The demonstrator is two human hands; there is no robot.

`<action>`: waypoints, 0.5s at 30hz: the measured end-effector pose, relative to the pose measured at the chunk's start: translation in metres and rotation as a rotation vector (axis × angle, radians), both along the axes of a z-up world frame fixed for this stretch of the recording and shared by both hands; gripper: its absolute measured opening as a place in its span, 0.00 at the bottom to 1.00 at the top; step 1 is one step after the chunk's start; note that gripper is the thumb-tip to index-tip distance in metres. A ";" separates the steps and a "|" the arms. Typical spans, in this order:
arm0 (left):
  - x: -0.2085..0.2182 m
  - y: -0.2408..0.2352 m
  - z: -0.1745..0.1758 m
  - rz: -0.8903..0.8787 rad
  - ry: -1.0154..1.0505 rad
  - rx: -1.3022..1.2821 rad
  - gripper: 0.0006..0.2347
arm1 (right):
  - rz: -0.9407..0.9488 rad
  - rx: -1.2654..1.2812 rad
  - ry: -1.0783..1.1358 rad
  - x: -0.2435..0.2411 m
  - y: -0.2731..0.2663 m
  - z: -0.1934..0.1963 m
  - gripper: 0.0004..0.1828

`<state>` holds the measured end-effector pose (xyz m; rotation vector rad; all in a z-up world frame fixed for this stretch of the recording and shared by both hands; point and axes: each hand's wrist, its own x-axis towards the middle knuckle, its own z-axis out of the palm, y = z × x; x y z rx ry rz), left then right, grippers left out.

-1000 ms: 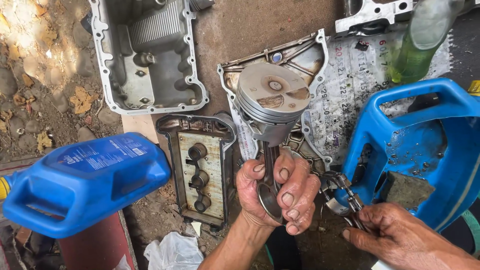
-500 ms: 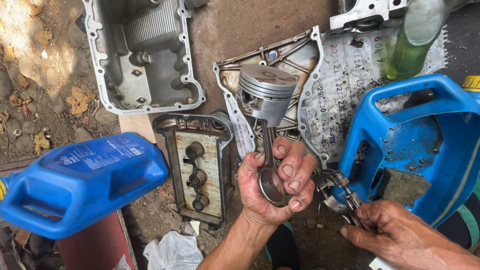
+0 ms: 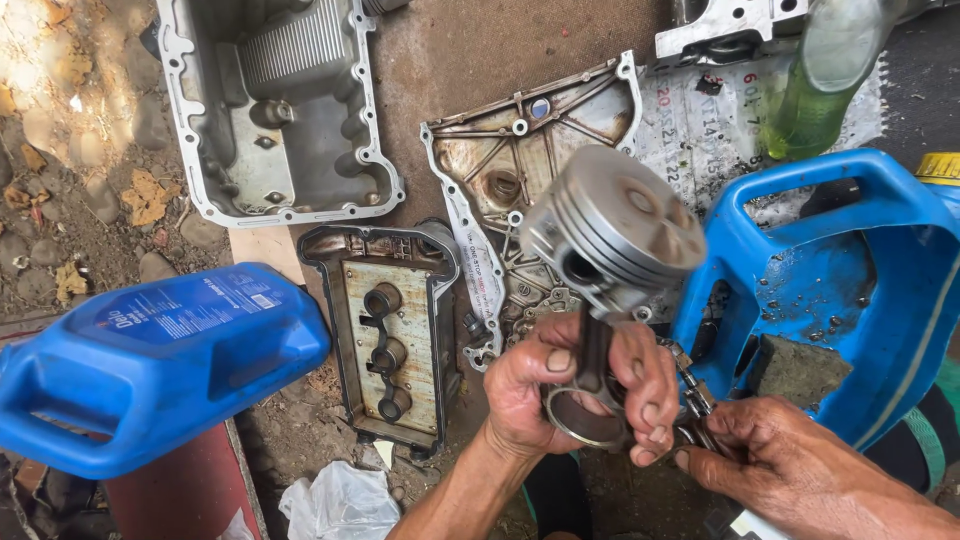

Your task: The person cleans a piston and connecting rod assembly using a liquid from a bottle and a rag. They wipe the parts thoroughly, then disassemble the connecting rod from the piston to clean the individual components and the rod cap.

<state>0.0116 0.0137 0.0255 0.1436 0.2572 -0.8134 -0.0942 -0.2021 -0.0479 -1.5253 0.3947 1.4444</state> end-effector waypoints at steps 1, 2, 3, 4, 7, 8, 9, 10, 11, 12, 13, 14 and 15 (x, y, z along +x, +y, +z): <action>-0.001 0.000 0.000 -0.029 0.003 0.008 0.11 | -0.038 0.046 -0.062 -0.004 -0.001 -0.002 0.19; -0.002 -0.001 0.000 -0.058 0.001 0.015 0.11 | -0.078 0.090 -0.127 -0.007 -0.002 -0.004 0.21; -0.002 0.000 0.001 -0.056 0.000 0.013 0.11 | -0.075 0.088 -0.129 -0.005 -0.002 -0.003 0.21; -0.003 0.000 0.001 -0.090 -0.084 0.107 0.12 | -0.059 0.076 -0.139 -0.004 -0.001 -0.001 0.21; -0.009 0.000 0.006 -0.141 -0.222 0.322 0.13 | -0.113 0.071 -0.102 0.001 0.002 0.006 0.09; -0.012 0.000 0.008 -0.163 -0.274 0.446 0.14 | -0.189 0.082 -0.054 0.002 0.004 0.008 0.07; -0.012 -0.003 0.011 -0.158 -0.272 0.441 0.14 | -0.184 0.077 -0.053 0.002 0.003 0.009 0.07; -0.012 -0.006 0.015 -0.173 -0.320 0.550 0.15 | -0.192 0.083 -0.043 0.003 0.002 0.011 0.06; -0.012 -0.010 0.019 -0.188 -0.367 0.660 0.16 | -0.200 0.090 -0.032 0.003 0.001 0.012 0.09; -0.013 -0.012 0.018 -0.185 -0.366 0.655 0.16 | -0.197 0.085 -0.032 0.003 0.001 0.012 0.09; -0.014 -0.014 0.018 -0.164 -0.337 0.666 0.15 | -0.176 0.069 -0.054 0.003 0.000 0.012 0.11; -0.015 -0.015 0.017 -0.144 -0.307 0.678 0.14 | -0.156 0.055 -0.074 0.002 0.000 0.012 0.14; -0.015 -0.017 0.017 -0.142 -0.305 0.675 0.14 | -0.154 0.052 -0.072 0.002 -0.002 0.012 0.14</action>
